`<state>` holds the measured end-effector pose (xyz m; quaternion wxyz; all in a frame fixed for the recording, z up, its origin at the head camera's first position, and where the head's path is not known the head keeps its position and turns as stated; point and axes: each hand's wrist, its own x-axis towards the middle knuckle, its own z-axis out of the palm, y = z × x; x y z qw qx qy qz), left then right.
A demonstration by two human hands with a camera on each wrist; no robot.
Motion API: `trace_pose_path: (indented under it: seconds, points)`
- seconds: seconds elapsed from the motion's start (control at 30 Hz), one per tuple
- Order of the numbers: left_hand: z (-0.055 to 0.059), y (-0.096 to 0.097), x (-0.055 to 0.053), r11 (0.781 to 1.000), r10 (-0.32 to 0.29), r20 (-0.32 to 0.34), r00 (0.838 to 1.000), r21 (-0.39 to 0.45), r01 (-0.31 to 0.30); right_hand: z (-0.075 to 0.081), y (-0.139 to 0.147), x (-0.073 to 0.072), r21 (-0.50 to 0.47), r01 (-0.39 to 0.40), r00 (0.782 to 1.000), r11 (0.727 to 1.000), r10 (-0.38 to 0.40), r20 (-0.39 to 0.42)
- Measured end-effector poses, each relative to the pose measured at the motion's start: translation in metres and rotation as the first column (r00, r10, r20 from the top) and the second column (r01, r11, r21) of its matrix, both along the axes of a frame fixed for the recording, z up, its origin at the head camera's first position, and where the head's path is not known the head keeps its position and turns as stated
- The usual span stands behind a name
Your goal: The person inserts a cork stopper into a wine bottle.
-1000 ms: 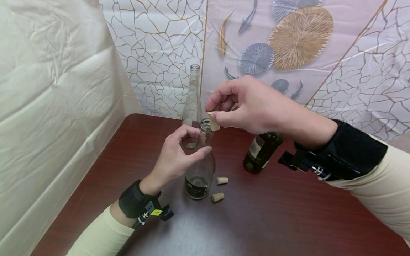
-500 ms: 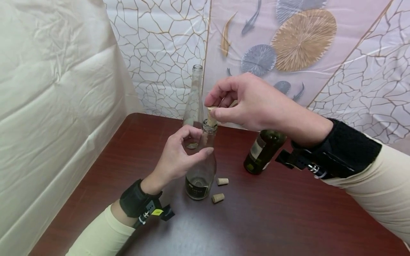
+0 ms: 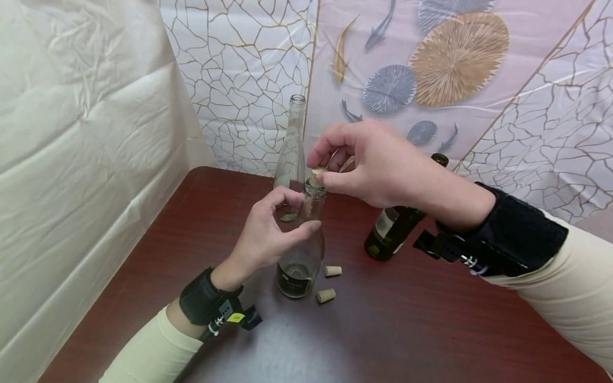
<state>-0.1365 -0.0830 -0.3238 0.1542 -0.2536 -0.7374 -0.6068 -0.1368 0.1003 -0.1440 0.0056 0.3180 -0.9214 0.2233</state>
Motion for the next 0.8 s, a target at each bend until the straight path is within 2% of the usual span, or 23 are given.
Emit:
trace_pose_path:
  seconds: [0.3,0.63,0.8]
  points:
    - [0.0013,0.0012,0.001,1.0,-0.001,0.003,1.0,-0.004,0.001,-0.0011,0.0009,0.0043,0.051,0.022,0.999,0.998,-0.021,-0.032]
    - [0.001,0.001,0.0001,1.0,0.014,0.001,1.0,-0.023,-0.014,-0.0064,0.004,0.0036,-0.006,-0.014,0.999,1.0,0.014,-0.03]
    - [-0.0003,0.0019,0.0005,1.0,0.009,0.007,1.0,-0.018,-0.009,-0.0073,0.0045,0.0034,0.0,-0.021,0.999,1.0,0.021,-0.027]
